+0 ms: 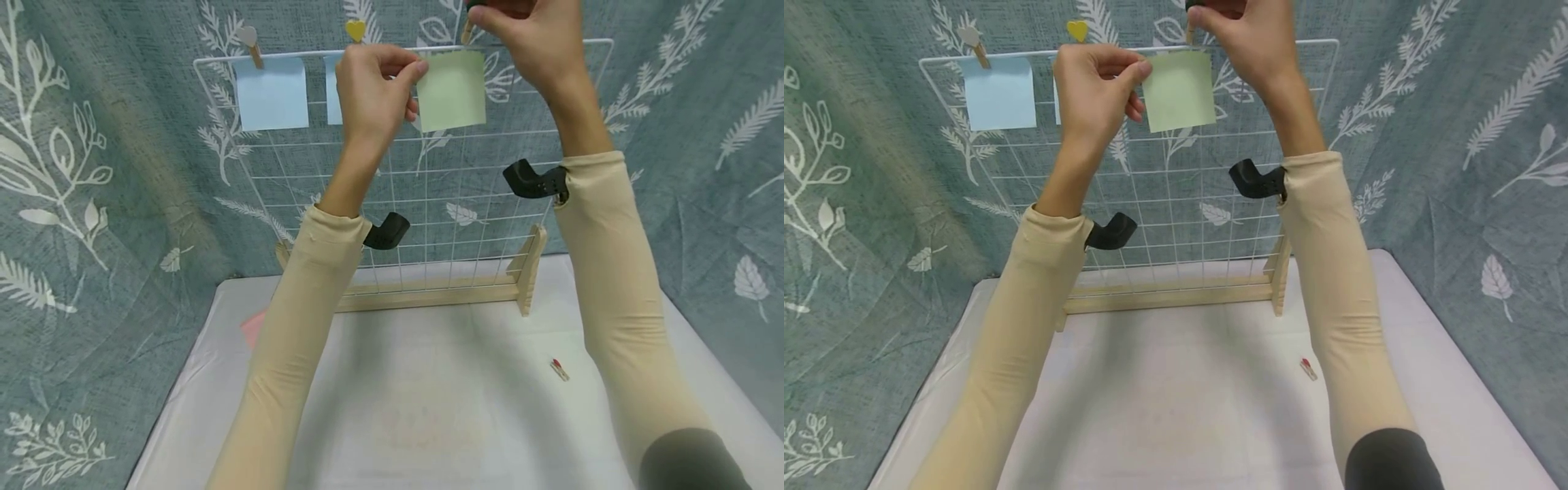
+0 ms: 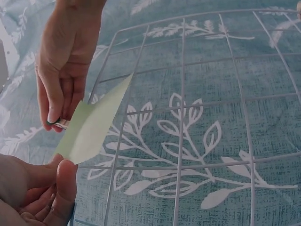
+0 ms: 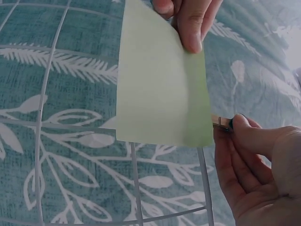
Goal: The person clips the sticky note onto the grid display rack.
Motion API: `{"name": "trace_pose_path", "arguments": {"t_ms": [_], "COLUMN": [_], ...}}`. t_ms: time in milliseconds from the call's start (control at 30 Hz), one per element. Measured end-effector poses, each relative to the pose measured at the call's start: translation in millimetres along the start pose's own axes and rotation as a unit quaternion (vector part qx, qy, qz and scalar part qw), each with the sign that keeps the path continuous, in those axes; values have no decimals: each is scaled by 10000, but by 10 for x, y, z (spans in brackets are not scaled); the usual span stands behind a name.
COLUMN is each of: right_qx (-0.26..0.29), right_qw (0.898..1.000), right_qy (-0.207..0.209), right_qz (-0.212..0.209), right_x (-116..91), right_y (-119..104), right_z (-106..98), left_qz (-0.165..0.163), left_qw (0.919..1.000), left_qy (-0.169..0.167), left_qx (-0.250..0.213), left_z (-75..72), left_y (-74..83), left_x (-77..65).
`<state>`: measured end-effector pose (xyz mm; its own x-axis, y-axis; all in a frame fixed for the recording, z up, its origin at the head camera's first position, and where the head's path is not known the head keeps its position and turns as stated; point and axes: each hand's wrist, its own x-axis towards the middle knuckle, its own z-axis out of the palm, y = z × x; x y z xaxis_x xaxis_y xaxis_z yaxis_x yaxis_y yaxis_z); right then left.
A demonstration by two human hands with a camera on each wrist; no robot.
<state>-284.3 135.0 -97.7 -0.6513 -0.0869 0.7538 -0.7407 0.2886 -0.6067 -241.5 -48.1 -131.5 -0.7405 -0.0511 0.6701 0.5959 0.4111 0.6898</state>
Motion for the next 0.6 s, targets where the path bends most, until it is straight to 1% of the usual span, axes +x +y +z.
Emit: {"name": "trace_pose_path", "arguments": {"t_ms": [67, 133, 233, 267, 333, 367, 400, 500, 600], "right_qx": [-163, -81, -183, -131, -37, -113, -45, 133, 213], "right_qw": [9997, 9997, 9991, 9993, 9995, 9990, 9992, 9994, 9990], "right_qy": [-48, -91, -172, -184, -199, -219, -233, -287, -380], "right_qz": [-189, -200, -329, -287, -262, -363, -331, -163, 93], "right_x": [-12, -18, -21, -18, -7, -4, 2, 18, 20], "right_y": [9, 13, 25, 22, 19, 17, 11, -5, -19], "right_z": [-12, -23, -31, -29, -24, -24, -25, -20, -20], "left_qz": [-7, -36, -22, -10, 24, 35, 94, 89, 84], "left_qw": [10000, 9999, 9991, 9987, 9981, 9981, 9980, 9976, 9967], "left_qy": [9, 53, 178, 229, 324, 355, 392, 460, 451], "left_qx": [25, 129, 376, 447, 528, 512, 490, 512, 663], "left_z": [11, 17, 22, 22, 18, 16, 15, 1, 7], "left_y": [-2, -4, -13, -17, -26, -31, -38, -46, -52], "left_x": [16, 26, 28, 25, 19, 17, 15, 13, 15]}}
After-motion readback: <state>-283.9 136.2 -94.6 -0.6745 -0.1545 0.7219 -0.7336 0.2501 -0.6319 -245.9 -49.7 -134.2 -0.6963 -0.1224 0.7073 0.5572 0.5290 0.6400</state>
